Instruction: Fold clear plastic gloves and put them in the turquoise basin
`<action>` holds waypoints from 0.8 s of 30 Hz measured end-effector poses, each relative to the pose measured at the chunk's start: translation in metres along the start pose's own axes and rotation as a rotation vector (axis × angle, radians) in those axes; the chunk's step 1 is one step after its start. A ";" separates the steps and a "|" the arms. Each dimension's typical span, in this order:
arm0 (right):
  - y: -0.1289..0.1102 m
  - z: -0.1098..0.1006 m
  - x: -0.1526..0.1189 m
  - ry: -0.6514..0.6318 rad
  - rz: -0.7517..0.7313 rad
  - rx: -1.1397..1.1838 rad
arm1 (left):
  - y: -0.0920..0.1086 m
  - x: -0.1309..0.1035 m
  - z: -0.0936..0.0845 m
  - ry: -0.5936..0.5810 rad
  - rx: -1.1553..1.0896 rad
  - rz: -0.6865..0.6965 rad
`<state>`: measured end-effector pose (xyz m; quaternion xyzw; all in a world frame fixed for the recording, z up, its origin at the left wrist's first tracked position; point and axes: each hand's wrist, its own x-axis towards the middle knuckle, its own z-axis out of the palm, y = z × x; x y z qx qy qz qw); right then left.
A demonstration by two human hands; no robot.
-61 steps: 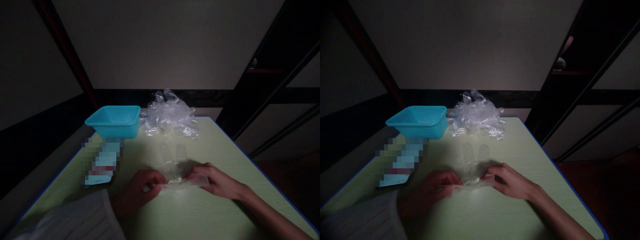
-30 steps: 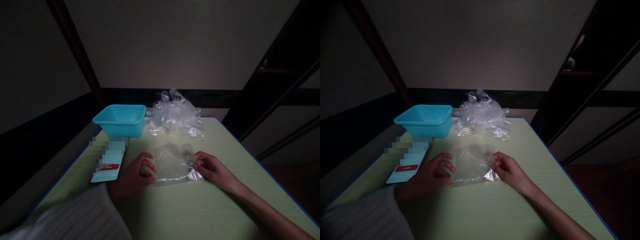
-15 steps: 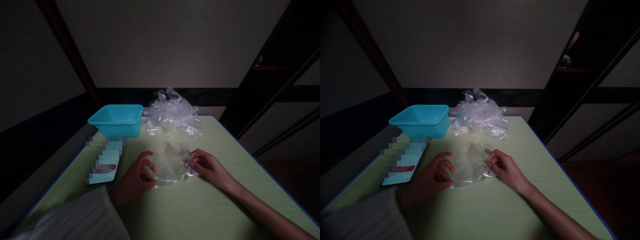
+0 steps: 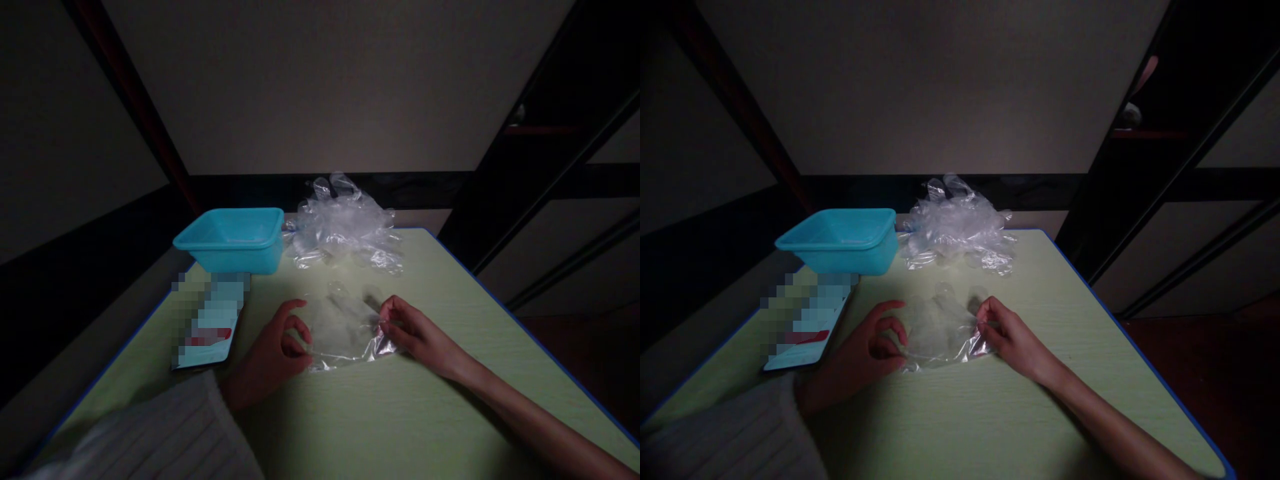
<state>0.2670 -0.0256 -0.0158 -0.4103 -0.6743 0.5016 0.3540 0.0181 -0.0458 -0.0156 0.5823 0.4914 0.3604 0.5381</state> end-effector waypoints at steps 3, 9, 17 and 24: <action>-0.001 0.000 0.000 0.017 0.055 0.034 | -0.001 0.001 0.001 0.022 -0.005 -0.006; -0.005 -0.007 -0.001 0.128 0.081 -0.066 | -0.001 0.002 0.001 0.058 -0.038 -0.020; 0.001 -0.013 -0.003 0.192 0.035 -0.311 | -0.001 -0.001 0.004 0.051 -0.052 -0.011; -0.001 -0.010 -0.003 0.208 0.001 -0.492 | -0.003 -0.004 0.011 0.054 -0.030 0.022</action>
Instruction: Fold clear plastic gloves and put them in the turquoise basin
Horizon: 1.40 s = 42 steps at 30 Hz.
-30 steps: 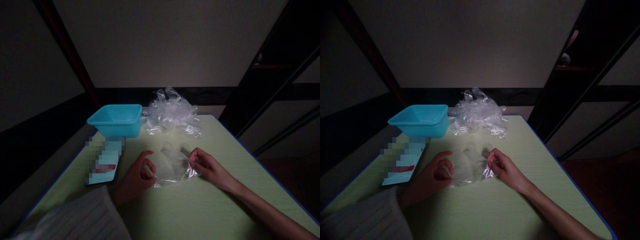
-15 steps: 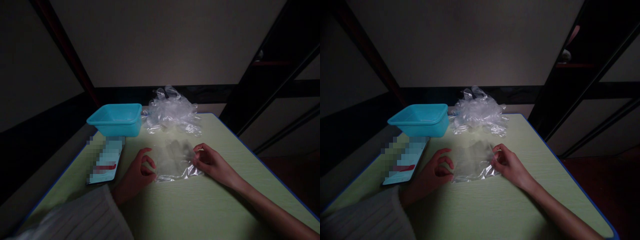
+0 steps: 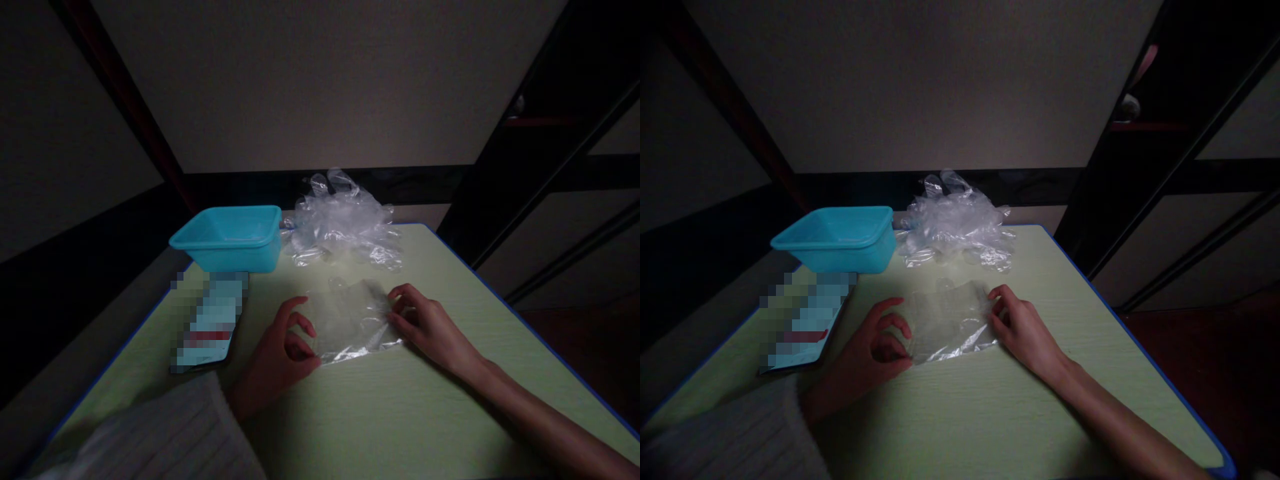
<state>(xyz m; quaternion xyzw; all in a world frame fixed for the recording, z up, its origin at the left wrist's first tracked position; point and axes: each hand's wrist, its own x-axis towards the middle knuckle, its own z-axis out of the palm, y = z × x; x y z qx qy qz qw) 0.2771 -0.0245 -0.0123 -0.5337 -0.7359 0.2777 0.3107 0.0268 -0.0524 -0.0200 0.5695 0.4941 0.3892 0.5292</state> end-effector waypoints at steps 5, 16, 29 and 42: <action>-0.002 -0.001 0.000 0.022 -0.029 -0.059 | 0.000 0.000 0.004 0.025 0.017 0.005; 0.001 -0.006 -0.003 0.010 -0.011 -0.140 | 0.001 0.002 0.004 0.027 0.008 0.015; 0.002 -0.006 -0.005 -0.019 -0.044 -0.296 | -0.001 0.002 0.004 0.053 0.016 0.019; -0.002 -0.008 -0.007 -0.021 -0.211 -0.388 | -0.007 0.002 0.001 0.053 0.384 0.298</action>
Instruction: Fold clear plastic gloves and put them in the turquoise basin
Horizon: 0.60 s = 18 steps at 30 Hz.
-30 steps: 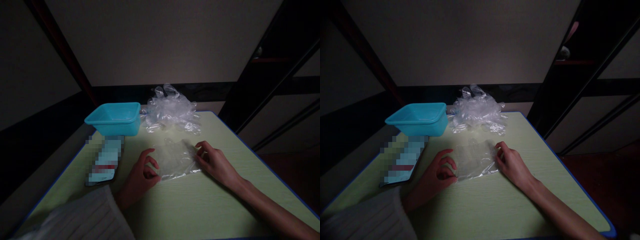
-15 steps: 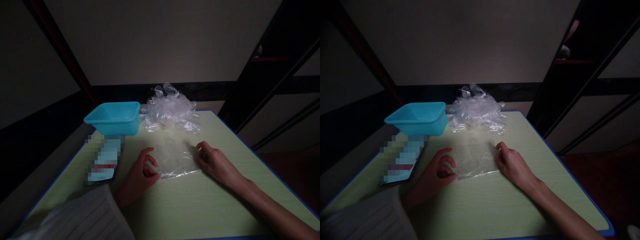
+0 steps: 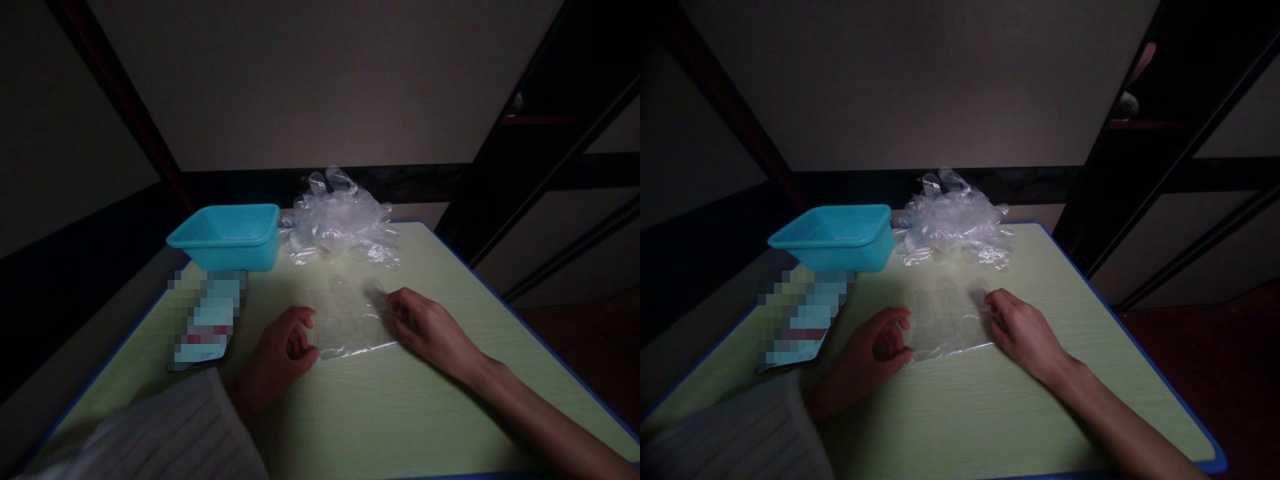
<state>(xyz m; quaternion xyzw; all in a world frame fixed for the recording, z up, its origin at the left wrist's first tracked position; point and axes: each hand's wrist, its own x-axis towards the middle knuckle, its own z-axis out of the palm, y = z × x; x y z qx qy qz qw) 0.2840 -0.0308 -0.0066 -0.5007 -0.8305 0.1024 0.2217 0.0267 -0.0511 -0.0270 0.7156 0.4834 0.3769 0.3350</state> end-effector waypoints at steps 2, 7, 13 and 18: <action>-0.002 -0.002 0.000 -0.033 -0.129 0.013 | 0.000 -0.002 -0.003 -0.040 0.154 0.160; -0.004 0.003 -0.002 -0.270 -0.407 -0.035 | 0.002 -0.007 -0.008 -0.355 0.449 0.491; -0.006 0.009 -0.007 -0.451 -0.438 -0.039 | 0.002 -0.005 -0.008 -0.581 0.563 0.565; -0.006 0.009 -0.008 -0.475 -0.407 -0.048 | 0.002 -0.004 -0.007 -0.628 0.601 0.530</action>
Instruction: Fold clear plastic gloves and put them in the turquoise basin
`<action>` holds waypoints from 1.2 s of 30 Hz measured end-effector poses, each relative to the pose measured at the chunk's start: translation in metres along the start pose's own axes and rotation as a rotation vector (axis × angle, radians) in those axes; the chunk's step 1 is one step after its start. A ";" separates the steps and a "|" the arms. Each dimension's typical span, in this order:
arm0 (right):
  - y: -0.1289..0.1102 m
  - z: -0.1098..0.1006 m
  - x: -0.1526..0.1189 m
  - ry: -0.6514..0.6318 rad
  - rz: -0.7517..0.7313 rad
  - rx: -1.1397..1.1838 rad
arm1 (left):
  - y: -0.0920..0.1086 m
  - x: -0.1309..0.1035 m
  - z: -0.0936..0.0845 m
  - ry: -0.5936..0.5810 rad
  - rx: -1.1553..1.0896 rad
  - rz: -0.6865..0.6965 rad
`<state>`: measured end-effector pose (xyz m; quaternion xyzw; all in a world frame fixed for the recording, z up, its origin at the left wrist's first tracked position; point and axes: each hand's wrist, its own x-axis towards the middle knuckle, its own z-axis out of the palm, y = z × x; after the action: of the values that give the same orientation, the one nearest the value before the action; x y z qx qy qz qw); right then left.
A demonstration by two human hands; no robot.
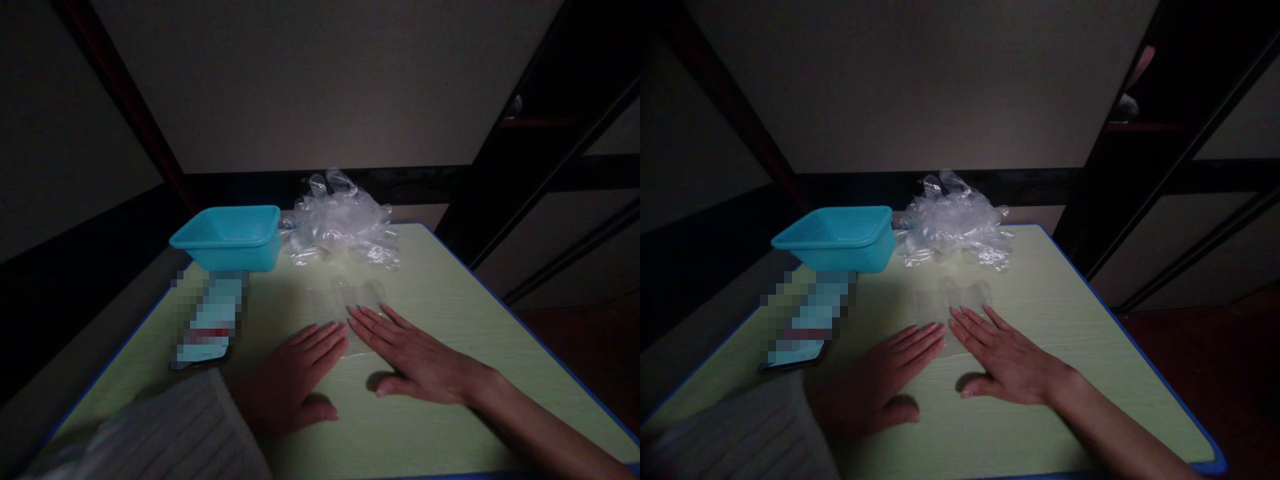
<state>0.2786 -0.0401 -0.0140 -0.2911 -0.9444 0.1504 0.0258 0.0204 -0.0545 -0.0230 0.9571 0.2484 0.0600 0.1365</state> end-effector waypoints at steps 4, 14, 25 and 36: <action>0.000 0.001 0.001 -0.014 0.016 -0.011 | 0.000 0.000 0.000 -0.019 -0.008 -0.001; -0.001 -0.001 0.002 -0.036 0.038 -0.019 | -0.001 -0.001 0.002 0.011 -0.020 0.015; 0.014 -0.016 -0.002 0.327 0.103 -0.065 | 0.000 -0.004 -0.005 0.110 0.048 0.095; 0.012 -0.027 -0.008 0.369 0.012 -0.051 | -0.004 -0.014 -0.005 0.346 0.123 0.044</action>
<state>0.2958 -0.0279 0.0086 -0.3199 -0.9254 0.0709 0.1903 0.0050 -0.0568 -0.0205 0.9442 0.2504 0.2116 0.0315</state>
